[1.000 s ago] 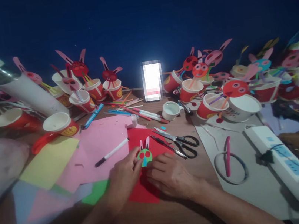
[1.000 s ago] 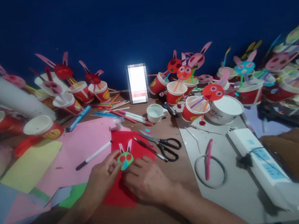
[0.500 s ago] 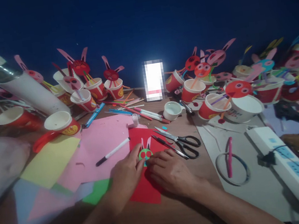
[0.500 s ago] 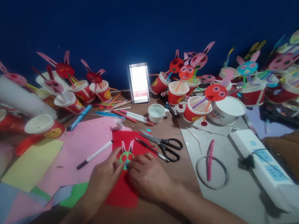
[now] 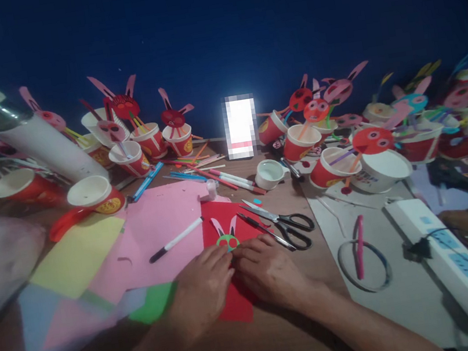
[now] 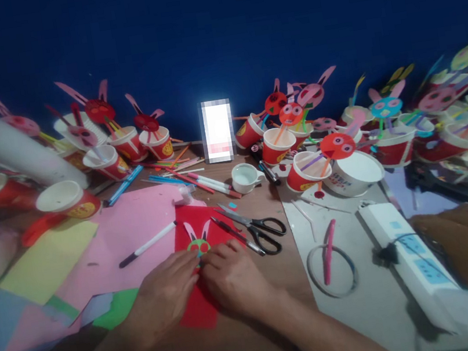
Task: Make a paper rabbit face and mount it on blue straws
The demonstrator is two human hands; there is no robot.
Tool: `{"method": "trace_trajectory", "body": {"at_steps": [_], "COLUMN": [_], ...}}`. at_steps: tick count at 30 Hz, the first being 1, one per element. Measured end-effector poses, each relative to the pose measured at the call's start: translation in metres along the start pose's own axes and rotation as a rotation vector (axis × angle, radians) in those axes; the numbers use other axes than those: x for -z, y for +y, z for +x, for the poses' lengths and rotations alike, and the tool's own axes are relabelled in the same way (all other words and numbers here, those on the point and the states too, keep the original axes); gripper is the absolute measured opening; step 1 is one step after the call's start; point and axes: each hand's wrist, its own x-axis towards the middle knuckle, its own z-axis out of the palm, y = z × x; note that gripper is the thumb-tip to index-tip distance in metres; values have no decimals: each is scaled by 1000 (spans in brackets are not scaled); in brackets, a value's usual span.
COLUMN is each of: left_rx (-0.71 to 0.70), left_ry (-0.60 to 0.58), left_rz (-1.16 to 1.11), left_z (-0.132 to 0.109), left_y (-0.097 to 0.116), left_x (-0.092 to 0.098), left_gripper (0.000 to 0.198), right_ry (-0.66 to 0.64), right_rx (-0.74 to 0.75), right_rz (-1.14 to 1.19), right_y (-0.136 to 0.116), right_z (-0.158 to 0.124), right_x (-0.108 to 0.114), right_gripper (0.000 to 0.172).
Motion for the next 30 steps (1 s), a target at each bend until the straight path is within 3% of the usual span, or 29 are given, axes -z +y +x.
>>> {"method": "trace_trajectory", "body": {"at_steps": [5, 11, 15, 18, 23, 30], "left_rx": [117, 80, 45, 56, 75, 99], "left_ry": [-189, -350, -355, -326, -301, -321], "left_rz": [33, 124, 160, 160, 119, 50], "left_z": [2, 10, 11, 8, 3, 1], "left_y": [7, 13, 15, 15, 12, 8], "left_x": [5, 17, 16, 11, 6, 5], "left_gripper": [32, 41, 43, 46, 49, 48], "right_ry": [-24, -4, 89, 179, 284, 113], "right_rx": [20, 16, -39, -159, -347, -478], "right_rz": [37, 47, 105, 100, -108, -218], "right_y": [3, 5, 11, 26, 61, 78], "right_z": [1, 4, 8, 7, 1, -2], "right_x": [3, 4, 16, 27, 31, 25], "right_gripper": [7, 9, 13, 12, 13, 10]}}
